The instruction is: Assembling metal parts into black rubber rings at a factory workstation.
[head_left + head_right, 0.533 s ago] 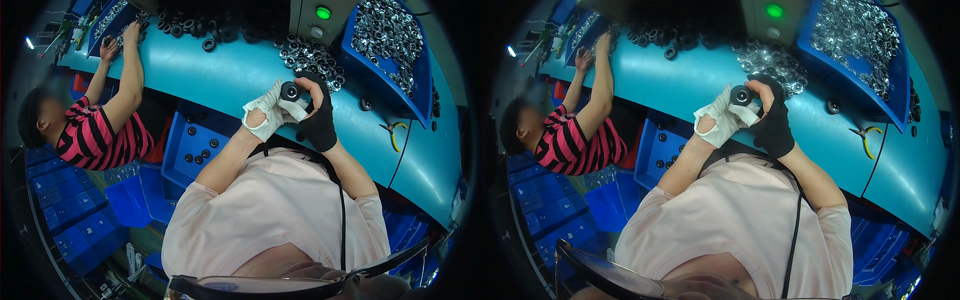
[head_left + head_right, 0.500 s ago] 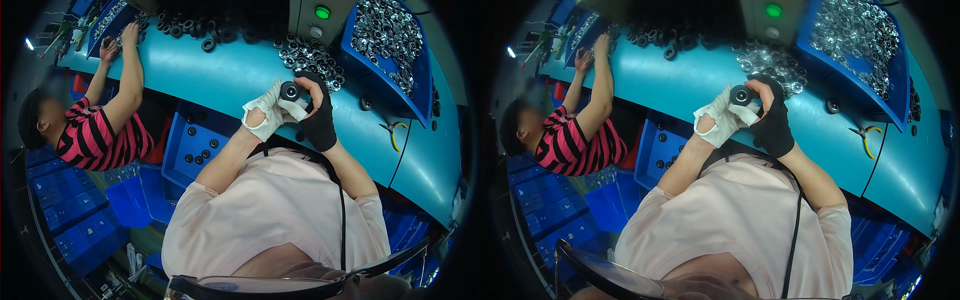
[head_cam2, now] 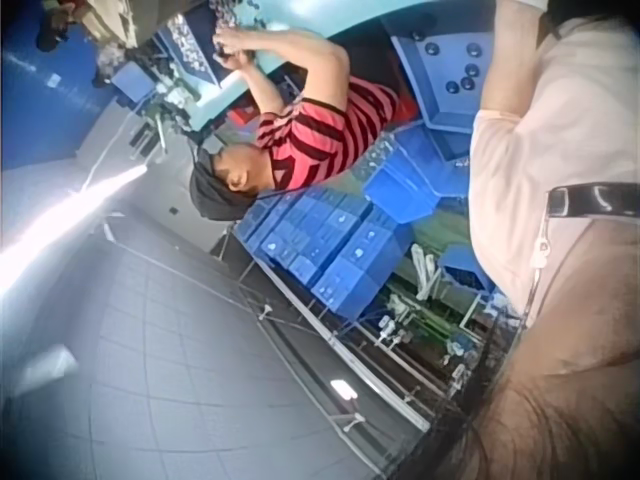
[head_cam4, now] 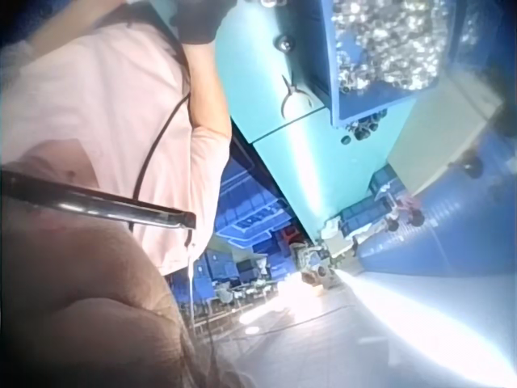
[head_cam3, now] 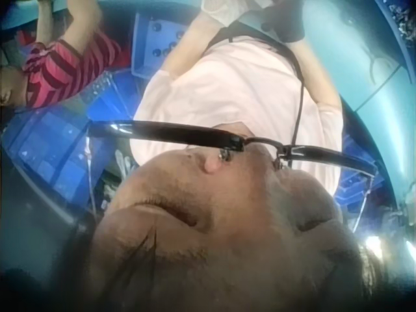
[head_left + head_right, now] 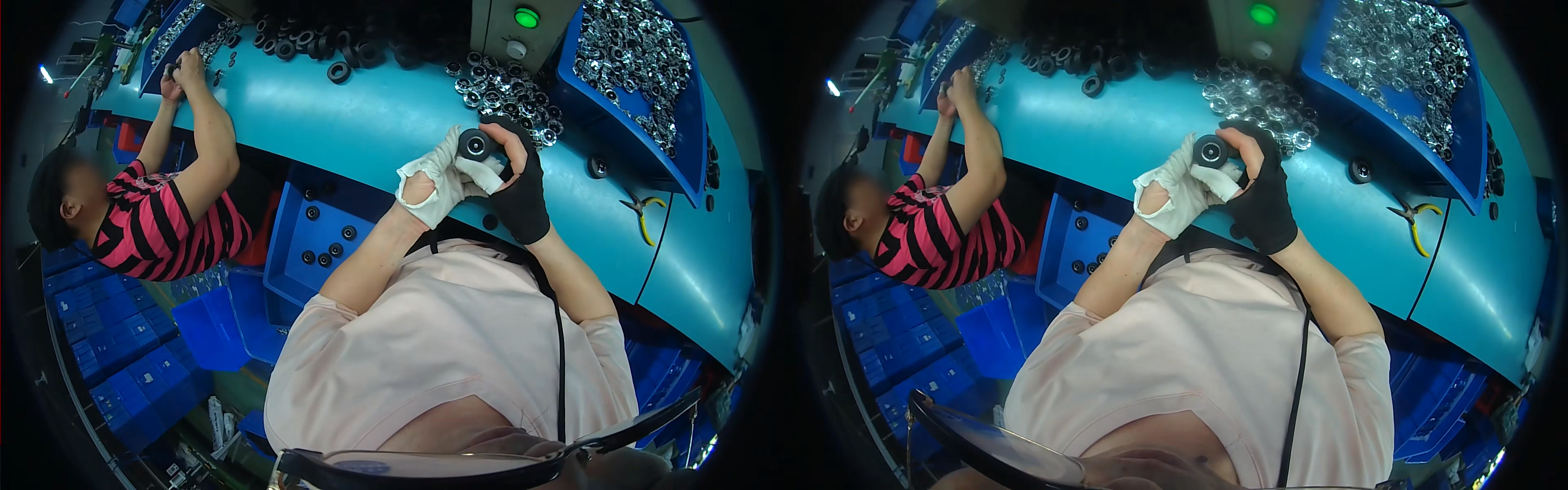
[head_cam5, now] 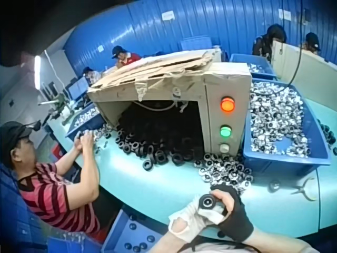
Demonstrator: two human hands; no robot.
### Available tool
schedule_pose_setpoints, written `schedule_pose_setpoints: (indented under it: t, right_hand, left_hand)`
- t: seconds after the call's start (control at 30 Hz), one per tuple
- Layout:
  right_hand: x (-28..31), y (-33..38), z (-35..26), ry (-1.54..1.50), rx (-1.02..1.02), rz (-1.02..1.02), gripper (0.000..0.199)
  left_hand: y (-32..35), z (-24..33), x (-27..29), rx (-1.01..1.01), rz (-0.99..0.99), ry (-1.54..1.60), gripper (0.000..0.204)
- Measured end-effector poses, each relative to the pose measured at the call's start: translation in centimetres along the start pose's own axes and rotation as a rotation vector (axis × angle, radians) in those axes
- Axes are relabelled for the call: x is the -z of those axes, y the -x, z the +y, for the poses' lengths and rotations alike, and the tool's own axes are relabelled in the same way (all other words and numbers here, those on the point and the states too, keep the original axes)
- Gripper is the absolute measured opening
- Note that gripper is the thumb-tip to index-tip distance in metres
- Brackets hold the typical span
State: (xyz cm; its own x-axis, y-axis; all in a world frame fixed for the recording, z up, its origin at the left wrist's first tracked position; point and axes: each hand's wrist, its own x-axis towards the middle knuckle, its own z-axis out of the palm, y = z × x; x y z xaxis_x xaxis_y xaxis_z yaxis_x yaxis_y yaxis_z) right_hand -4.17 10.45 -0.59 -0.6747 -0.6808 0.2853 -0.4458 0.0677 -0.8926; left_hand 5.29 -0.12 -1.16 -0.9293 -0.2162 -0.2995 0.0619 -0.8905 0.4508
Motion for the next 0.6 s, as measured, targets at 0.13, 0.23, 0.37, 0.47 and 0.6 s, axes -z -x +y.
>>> schedule_pose_setpoints:
  t: [0.13,0.23,0.37,0.47,0.6]
  right_hand:
    - [0.0,-0.1,0.0,0.007,0.011,-0.001,0.046]
    - [0.0,-0.2,0.2,-0.009,0.015,0.005,0.046]
    - [0.0,-0.2,0.2,-0.004,0.021,0.007,0.046]
    - [0.1,-0.1,0.2,-0.007,0.035,0.017,0.045]
    - [1.6,0.4,0.2,0.058,0.098,0.012,0.05]
  left_hand:
    - [0.0,0.0,0.0,0.0,0.025,-0.007,0.039]
    - [-0.2,0.1,0.1,0.005,0.014,-0.04,0.039]
    - [-0.4,0.0,0.2,0.009,-0.017,-0.034,0.044]
    - [-0.4,0.0,0.1,0.008,-0.015,-0.018,0.043]
    - [-0.6,0.1,-0.5,0.055,-0.053,0.093,0.043]
